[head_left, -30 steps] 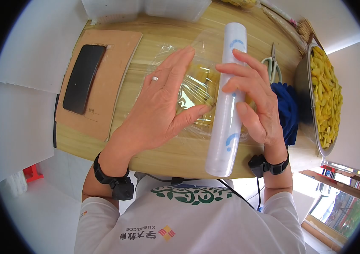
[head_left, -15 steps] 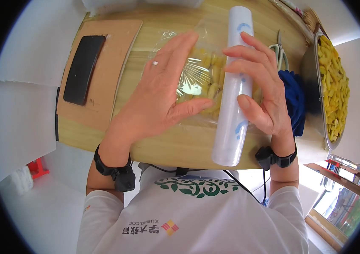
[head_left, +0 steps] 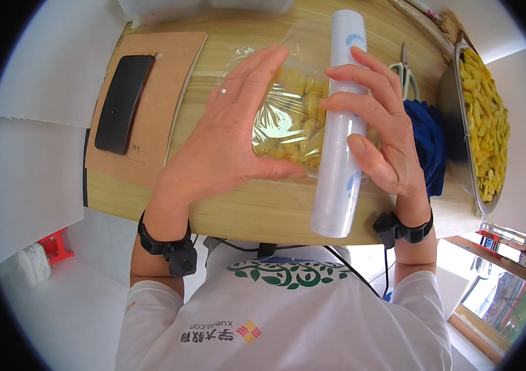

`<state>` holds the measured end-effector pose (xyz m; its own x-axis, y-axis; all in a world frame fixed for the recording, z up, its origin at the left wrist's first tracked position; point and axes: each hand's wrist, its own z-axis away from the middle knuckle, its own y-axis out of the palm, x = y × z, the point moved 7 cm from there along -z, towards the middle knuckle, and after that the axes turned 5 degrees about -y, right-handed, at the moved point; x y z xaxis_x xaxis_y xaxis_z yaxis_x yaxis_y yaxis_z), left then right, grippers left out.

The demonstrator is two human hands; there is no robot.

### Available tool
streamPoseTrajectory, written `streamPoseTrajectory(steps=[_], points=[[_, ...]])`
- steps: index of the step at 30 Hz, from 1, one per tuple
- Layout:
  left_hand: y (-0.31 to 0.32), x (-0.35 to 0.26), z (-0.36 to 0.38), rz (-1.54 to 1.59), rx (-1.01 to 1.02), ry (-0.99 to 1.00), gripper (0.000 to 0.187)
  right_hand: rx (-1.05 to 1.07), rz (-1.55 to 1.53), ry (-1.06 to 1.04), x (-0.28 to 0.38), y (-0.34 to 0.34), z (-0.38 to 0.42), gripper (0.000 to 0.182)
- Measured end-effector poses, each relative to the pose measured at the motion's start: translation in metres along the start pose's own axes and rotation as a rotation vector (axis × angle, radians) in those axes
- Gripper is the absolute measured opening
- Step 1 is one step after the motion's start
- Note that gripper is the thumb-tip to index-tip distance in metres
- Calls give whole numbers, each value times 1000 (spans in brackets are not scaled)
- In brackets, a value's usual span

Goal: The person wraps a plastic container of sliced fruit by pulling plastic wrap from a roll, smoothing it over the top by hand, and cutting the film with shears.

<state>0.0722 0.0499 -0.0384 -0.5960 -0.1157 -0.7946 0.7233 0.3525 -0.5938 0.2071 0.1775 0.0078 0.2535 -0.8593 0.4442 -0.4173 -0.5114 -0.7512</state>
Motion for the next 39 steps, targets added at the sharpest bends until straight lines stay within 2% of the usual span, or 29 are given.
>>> streamPoseTrajectory(steps=[4,10,12,13,15,16,18,19,21,30,33,39], points=[[-1,-2,-1,-15,1,21,132,-7,-9,13,-1,0,2,37],[-6,-5,0,66,34,51,125,-13,-14,1,0,2,2,37],[-16,-12,-1,138,-61,116,104,-16,-14,-4,1,1,1,37],[-16,-13,-1,139,-56,127,104,-13,-27,-7,2,1,1,36],[-15,-22,0,-19,-114,253,80,-11,-15,3,2,1,0,35],[-12,-25,0,-2,-108,274,80,-22,-23,-12,2,1,0,34],[-2,-27,0,-210,-106,210,67,-28,-1,-12,2,1,2,33],[0,-30,1,-192,-102,233,67,-40,-36,-12,2,2,2,32],[9,-25,1,-338,-33,153,66,-57,-51,-4,1,2,3,31],[9,-27,-1,-322,-45,131,66,-111,-143,4,0,0,10,28],[9,-28,0,-318,-43,123,66,-48,-69,-13,0,1,11,35],[7,-32,0,-337,-41,123,67,-95,-91,-6,0,-5,14,31]])
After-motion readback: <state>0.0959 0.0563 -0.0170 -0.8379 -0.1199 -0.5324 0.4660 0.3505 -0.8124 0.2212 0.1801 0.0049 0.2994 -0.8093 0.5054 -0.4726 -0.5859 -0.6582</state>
